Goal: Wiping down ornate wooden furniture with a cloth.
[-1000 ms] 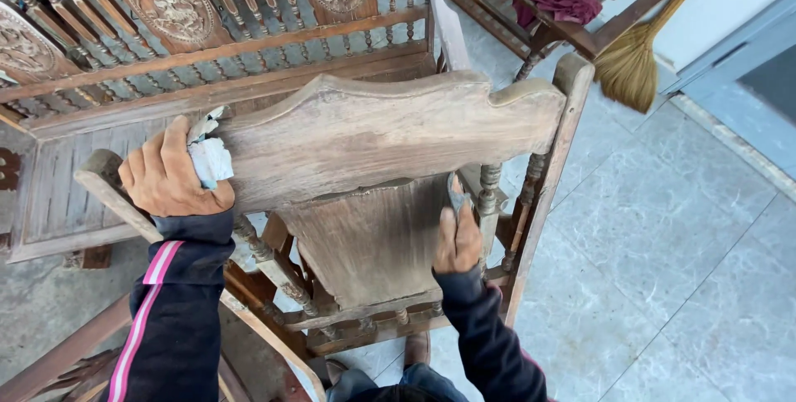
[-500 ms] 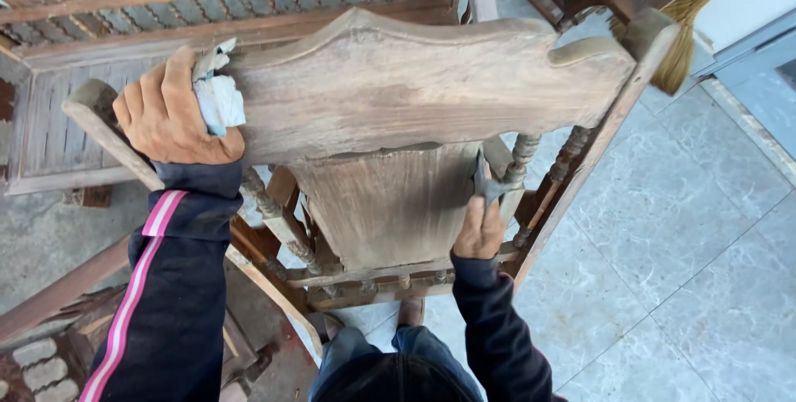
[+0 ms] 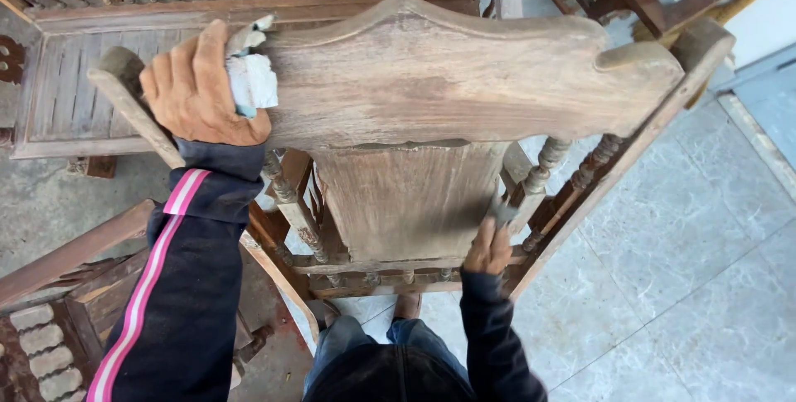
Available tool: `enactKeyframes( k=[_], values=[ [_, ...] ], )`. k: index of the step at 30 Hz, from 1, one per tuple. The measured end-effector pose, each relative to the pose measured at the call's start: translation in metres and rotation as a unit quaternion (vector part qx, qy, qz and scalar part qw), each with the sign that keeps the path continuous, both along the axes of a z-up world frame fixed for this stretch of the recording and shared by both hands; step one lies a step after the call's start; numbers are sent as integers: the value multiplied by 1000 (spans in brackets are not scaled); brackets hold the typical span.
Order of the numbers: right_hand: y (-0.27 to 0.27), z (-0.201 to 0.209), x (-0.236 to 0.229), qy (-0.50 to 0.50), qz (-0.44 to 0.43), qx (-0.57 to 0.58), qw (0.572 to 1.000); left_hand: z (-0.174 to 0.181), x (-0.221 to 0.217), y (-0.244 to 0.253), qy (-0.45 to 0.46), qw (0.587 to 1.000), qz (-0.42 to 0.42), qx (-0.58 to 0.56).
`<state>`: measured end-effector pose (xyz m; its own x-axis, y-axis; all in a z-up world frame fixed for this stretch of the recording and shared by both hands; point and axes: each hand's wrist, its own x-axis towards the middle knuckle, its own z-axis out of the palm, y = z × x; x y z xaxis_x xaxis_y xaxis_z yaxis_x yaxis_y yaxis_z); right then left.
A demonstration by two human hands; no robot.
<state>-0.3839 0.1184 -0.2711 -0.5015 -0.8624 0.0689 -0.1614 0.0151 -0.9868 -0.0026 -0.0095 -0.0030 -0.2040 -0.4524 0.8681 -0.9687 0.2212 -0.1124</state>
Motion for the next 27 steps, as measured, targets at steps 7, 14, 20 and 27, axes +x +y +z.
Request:
enactKeyframes(
  k=[7,14,20,27],
  values=[
    [2,-27,-22,-88,64,-6,994,-2,-1,8,8,1000,10,15],
    [24,-82,-28,-82,54,-50,994,-3,3,5,14,999,22,37],
    [-26,18,-19,-83,62,-18,994,2,-1,3,13,1000,21,17],
    [-24,19,-6,-112,40,-87,989,8,-4,10,18,998,30,45]
  ],
)
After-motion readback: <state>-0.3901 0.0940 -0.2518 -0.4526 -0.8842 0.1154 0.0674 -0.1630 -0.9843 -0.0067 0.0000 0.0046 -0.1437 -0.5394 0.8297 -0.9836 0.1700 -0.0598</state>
